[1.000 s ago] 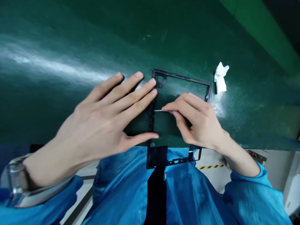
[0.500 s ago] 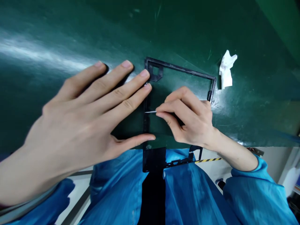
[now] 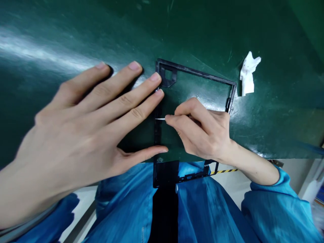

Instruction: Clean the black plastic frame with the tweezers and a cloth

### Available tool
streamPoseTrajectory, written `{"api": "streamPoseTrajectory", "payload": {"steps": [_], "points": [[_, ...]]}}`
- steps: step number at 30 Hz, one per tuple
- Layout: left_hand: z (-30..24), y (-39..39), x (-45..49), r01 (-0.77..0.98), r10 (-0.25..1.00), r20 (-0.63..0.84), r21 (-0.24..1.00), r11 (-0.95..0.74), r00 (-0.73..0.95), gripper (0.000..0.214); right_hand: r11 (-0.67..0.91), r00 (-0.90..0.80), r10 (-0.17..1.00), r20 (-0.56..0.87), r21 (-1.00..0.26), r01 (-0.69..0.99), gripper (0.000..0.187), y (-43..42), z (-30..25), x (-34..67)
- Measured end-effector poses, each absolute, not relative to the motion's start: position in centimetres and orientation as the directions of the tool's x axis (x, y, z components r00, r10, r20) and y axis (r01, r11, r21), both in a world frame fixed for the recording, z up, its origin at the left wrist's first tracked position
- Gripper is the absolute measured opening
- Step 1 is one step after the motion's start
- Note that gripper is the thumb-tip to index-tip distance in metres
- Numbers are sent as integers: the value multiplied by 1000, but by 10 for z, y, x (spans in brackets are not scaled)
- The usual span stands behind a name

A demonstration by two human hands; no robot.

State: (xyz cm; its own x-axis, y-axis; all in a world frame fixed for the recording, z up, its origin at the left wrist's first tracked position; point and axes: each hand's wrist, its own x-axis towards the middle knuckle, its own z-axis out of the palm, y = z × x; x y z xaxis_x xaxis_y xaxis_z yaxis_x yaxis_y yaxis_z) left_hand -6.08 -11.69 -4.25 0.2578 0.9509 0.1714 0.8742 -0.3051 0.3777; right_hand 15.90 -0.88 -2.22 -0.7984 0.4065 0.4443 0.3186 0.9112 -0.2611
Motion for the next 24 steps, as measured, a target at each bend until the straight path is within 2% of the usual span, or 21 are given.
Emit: {"api": "streamPoseTrajectory", "payload": {"steps": [7, 17, 24], "points": [[-44, -117, -63, 877, 955, 152, 379, -295, 255, 77, 922, -821, 377, 429, -258, 289, 11, -6, -21, 160], [-46, -121, -63, 876, 953, 158, 379, -299, 257, 80, 917, -823, 382, 420, -280, 283, 13, -8, -20, 161], [-48, -121, -63, 873, 948, 170, 372, -314, 269, 82, 932, -819, 354, 452, -243, 270, 15, -7, -19, 160]]}}
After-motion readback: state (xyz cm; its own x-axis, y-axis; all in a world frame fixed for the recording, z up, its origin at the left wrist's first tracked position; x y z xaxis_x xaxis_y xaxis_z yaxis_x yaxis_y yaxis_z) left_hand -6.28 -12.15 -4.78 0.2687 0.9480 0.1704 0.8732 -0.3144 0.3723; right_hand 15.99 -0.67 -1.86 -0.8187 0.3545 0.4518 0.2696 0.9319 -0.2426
